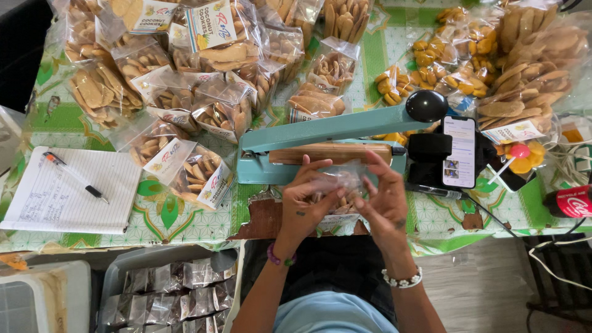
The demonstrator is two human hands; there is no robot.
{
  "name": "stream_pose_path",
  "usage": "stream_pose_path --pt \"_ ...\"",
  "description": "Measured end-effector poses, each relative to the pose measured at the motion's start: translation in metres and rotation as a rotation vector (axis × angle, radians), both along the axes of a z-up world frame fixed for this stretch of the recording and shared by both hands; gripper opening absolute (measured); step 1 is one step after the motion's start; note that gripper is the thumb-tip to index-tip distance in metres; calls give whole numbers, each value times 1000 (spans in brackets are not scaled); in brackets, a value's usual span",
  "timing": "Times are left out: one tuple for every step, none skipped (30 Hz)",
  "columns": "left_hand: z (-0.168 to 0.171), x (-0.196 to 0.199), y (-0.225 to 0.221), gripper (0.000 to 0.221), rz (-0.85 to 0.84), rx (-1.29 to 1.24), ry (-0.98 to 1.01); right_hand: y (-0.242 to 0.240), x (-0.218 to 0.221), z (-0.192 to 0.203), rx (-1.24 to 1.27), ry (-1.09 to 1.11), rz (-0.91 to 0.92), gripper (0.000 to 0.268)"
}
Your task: The person places clear plastic bags filled with cookies into a manual heat sealer, presses the handle to seal the top, and then removes the sealed bag. This process is repeated for multiple bags of cookies on a table covered with a green patterned tablecloth.
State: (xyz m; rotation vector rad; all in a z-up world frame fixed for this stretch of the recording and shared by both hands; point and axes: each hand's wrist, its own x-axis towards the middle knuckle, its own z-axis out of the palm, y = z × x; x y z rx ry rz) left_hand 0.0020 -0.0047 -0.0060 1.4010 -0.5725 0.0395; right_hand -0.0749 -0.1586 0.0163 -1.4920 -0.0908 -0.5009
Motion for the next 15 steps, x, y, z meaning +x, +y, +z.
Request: stream_pose_path --pt "-1 1 -2 14 4 -8 -5 -4 0 4 -22 9 -25 55" --pt "-2 2 -4 11 8 -17 -11 -7 1 7 -44 17 -50 62" --pt "-3 2 -4 12 11 10 -30 -9 2 10 -99 75 -78 62" --pt "-3 3 -3 13 14 37 -48 -12 4 11 -154 132 -107 62" --pt "-3 4 -3 15 14 66 -66 -14 4 12 -208 190 -138 62" --pt "-3 5 -1 21 -10 36 -74 -16 5 12 -229 206 -155 62" --pt "-3 7 2 28 -33 6 -82 -18 6 12 -250 220 -172 61" --pt "-2 8 6 35 -57 -24 -91 -20 8 13 -270 233 -189 61" --pt "-1 10 10 46 -75 -51 -8 -22 11 14 -259 224 -172 61" --pt "0 12 13 57 -94 -79 76 -23 14 15 -247 214 -155 62" --pt "0 12 16 69 -112 -105 163 -25 15 16 -236 208 -136 63" --pt "-1 12 17 69 -112 -122 196 -26 17 17 -204 200 -92 59" --pt "-3 11 17 70 -113 -139 231 -26 18 19 -171 194 -48 56" --pt "-5 10 16 71 -114 -155 266 -27 20 20 -138 187 -4 52" --pt "-6 10 14 69 -104 -172 263 -28 23 23 -206 180 37 48"
